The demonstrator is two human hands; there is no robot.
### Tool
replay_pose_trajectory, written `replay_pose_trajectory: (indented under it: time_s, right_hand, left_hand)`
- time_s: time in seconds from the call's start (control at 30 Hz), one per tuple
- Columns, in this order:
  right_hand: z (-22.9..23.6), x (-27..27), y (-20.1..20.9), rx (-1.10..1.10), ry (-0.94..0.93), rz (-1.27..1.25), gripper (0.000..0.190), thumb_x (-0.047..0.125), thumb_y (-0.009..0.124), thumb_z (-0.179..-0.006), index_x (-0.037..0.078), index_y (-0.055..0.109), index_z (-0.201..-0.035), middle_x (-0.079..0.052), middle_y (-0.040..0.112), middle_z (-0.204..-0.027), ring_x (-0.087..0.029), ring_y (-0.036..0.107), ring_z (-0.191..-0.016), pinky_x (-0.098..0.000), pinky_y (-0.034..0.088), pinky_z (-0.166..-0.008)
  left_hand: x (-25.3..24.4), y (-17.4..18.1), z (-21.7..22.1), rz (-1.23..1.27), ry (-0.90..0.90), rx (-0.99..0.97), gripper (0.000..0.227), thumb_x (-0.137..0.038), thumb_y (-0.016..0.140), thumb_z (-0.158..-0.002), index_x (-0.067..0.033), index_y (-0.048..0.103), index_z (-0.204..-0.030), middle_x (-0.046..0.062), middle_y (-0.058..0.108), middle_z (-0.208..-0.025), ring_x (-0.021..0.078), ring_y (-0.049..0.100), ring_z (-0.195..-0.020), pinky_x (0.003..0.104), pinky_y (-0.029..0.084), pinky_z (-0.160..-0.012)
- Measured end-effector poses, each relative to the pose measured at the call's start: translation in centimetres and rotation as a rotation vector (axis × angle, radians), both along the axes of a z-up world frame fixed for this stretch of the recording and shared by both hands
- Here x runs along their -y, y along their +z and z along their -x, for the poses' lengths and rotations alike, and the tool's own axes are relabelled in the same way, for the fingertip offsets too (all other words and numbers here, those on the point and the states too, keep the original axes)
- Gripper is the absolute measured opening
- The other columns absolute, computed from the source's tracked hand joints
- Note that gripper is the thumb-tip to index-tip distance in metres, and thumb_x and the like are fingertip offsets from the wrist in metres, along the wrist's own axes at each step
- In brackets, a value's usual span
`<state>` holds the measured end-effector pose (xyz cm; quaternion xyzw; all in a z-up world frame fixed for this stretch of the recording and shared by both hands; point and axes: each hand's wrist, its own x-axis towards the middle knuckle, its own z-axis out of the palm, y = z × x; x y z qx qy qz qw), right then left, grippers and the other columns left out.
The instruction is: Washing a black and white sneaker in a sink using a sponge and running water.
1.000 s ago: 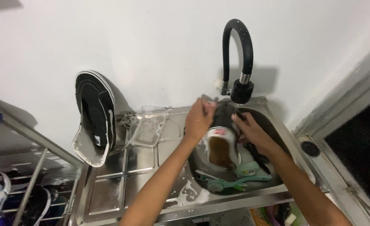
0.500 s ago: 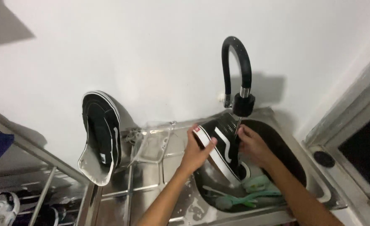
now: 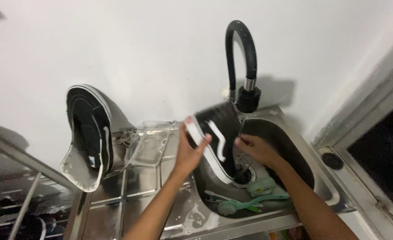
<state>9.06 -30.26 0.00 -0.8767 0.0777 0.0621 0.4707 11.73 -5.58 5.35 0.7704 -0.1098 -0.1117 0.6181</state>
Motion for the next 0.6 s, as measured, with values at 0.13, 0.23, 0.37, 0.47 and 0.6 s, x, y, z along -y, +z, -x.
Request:
replay_pose_trajectory:
  time_s: [0.13,0.23,0.37,0.47,0.6]
  right_hand:
    - [2.0,-1.7,2.7,-0.135,0.085,-0.107,0.085,0.069,0.050,-0.091,0.013,0.046,-0.155,-0.019,0.052,-0.151,-0.042,0.051,-0.137,-0.0578,0.048,-0.107]
    - [2.2,-2.2,3.6,-0.275,0.083,-0.203,0.091,0.071,0.050,-0.091,0.011,0.039,-0.159,-0.020,0.037,-0.163,-0.044,0.036,-0.148,-0.0600,0.037,-0.118]
    - [-0.6,0.8,-0.8,-0.133,-0.085,-0.253,0.053,0.038,0.067,-0.095,-0.002,0.065,-0.129,-0.018,0.060,-0.120,-0.033,0.060,-0.108,-0.0432,0.059,-0.080]
    - [2.1,-2.6,3.4,-0.078,-0.115,-0.542,0.037,0.021,0.072,-0.089,0.001,0.060,-0.118,-0.012,0.056,-0.112,-0.029,0.058,-0.102,-0.0452,0.060,-0.069]
    - [-1.1,-1.2,-4.7,-0.157,-0.027,-0.585,0.082,0.034,0.075,-0.090,-0.001,0.036,-0.153,-0.021,0.043,-0.145,-0.037,0.057,-0.116,-0.0512,0.063,-0.071]
  left_hand:
    - [-0.4,1.6,0.2,0.183,0.146,0.018,0.104,-0.061,0.064,-0.089,-0.0113,0.011,-0.163,0.026,0.024,-0.166,0.0431,0.026,-0.153,0.050,0.032,-0.123]
    - [-1.1,1.8,0.6,0.251,0.177,0.016,0.098,-0.061,0.059,-0.094,-0.0118,0.011,-0.164,0.022,0.021,-0.168,0.0402,0.026,-0.153,0.051,0.031,-0.124]
    - [-1.6,1.3,0.3,0.245,0.140,0.137,0.091,-0.051,0.061,-0.098,-0.0095,0.015,-0.164,0.025,0.025,-0.166,0.0437,0.025,-0.152,0.056,0.029,-0.123]
    - [-1.4,1.7,1.0,0.230,0.096,0.109,0.101,-0.049,0.067,-0.094,-0.0101,0.007,-0.165,0.023,0.022,-0.167,0.0390,0.025,-0.154,0.052,0.031,-0.123]
    - [-0.5,0.9,1.4,0.241,0.069,0.135,0.099,-0.047,0.066,-0.095,-0.0057,0.009,-0.164,0.026,0.023,-0.166,0.0407,0.024,-0.154,0.053,0.028,-0.124]
